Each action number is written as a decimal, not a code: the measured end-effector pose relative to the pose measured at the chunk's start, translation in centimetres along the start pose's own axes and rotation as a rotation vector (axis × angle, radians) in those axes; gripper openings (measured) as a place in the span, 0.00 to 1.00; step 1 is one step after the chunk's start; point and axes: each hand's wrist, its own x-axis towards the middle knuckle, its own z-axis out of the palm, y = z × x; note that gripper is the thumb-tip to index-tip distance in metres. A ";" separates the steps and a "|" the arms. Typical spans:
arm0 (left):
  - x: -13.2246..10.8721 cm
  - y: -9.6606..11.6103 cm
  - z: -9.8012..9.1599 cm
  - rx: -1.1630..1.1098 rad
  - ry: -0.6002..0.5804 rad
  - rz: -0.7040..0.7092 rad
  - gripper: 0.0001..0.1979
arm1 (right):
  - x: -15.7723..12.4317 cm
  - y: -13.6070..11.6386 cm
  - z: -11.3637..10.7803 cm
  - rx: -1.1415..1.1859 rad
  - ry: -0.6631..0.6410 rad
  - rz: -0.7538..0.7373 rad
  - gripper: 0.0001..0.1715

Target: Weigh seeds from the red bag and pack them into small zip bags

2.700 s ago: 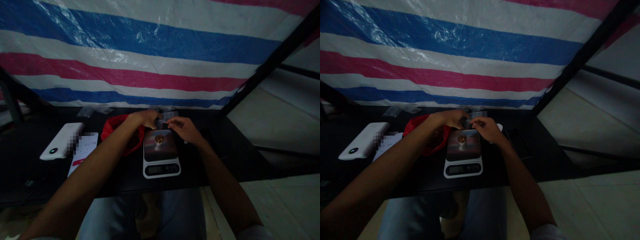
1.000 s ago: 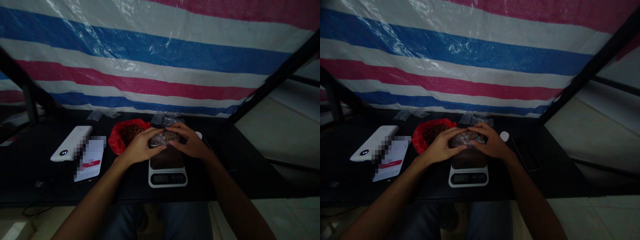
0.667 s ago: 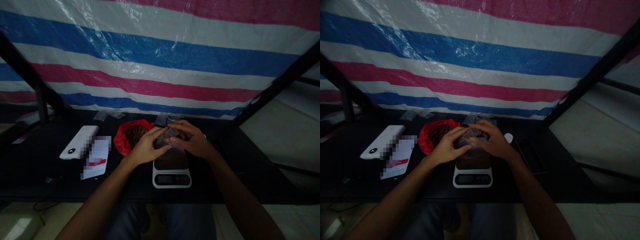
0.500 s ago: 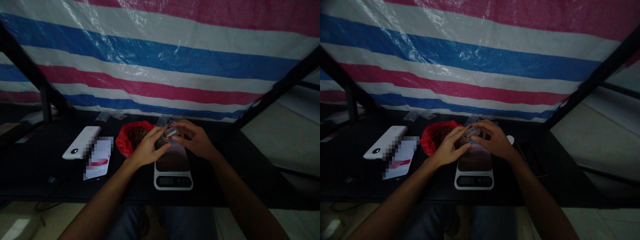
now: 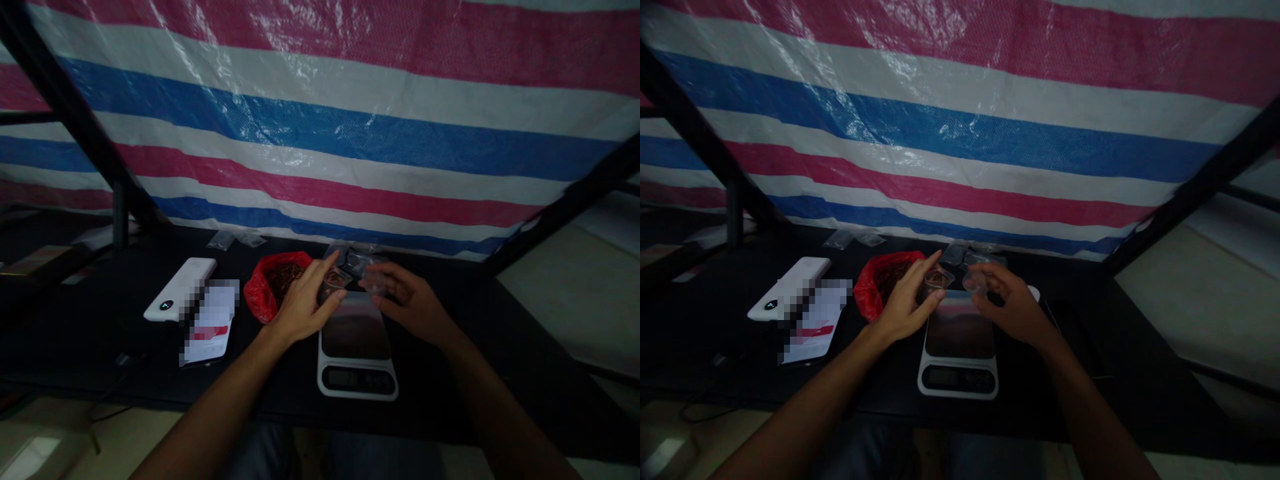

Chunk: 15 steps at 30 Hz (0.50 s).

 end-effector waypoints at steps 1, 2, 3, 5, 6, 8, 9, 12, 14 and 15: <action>0.0 0.0 0.0 0.007 0.003 -0.012 0.35 | -0.4 0.1 0.1 -0.090 -0.037 0.009 0.23; 0.0 -0.1 0.1 0.015 0.003 -0.021 0.36 | -0.9 0.3 0.2 -0.181 -0.073 0.023 0.21; 0.0 -0.1 0.1 0.024 0.004 -0.026 0.38 | -1.4 0.4 0.4 -0.259 -0.105 0.040 0.20; 0.0 -0.2 0.3 0.049 0.006 -0.028 0.39 | -2.1 0.8 0.7 -0.350 -0.155 0.078 0.18; 0.0 -0.3 0.4 0.067 0.011 -0.028 0.38 | -2.3 0.9 0.9 -0.369 -0.168 0.089 0.19; 0.0 -0.3 0.5 0.114 0.022 -0.035 0.36 | -2.4 1.0 1.1 -0.373 -0.147 0.082 0.26; 0.0 -0.3 0.5 0.140 0.025 -0.043 0.36 | -2.3 0.9 1.2 -0.358 -0.104 0.058 0.28; -0.1 -0.1 0.5 0.204 0.022 -0.055 0.36 | -1.2 0.1 1.6 -0.279 0.088 -0.032 0.21; -0.1 0.0 0.5 0.226 0.019 -0.046 0.36 | -0.2 -0.6 2.1 -0.239 0.152 -0.060 0.15; -0.1 0.1 0.4 0.233 0.019 -0.039 0.36 | 0.4 -0.9 2.4 -0.228 0.142 -0.059 0.13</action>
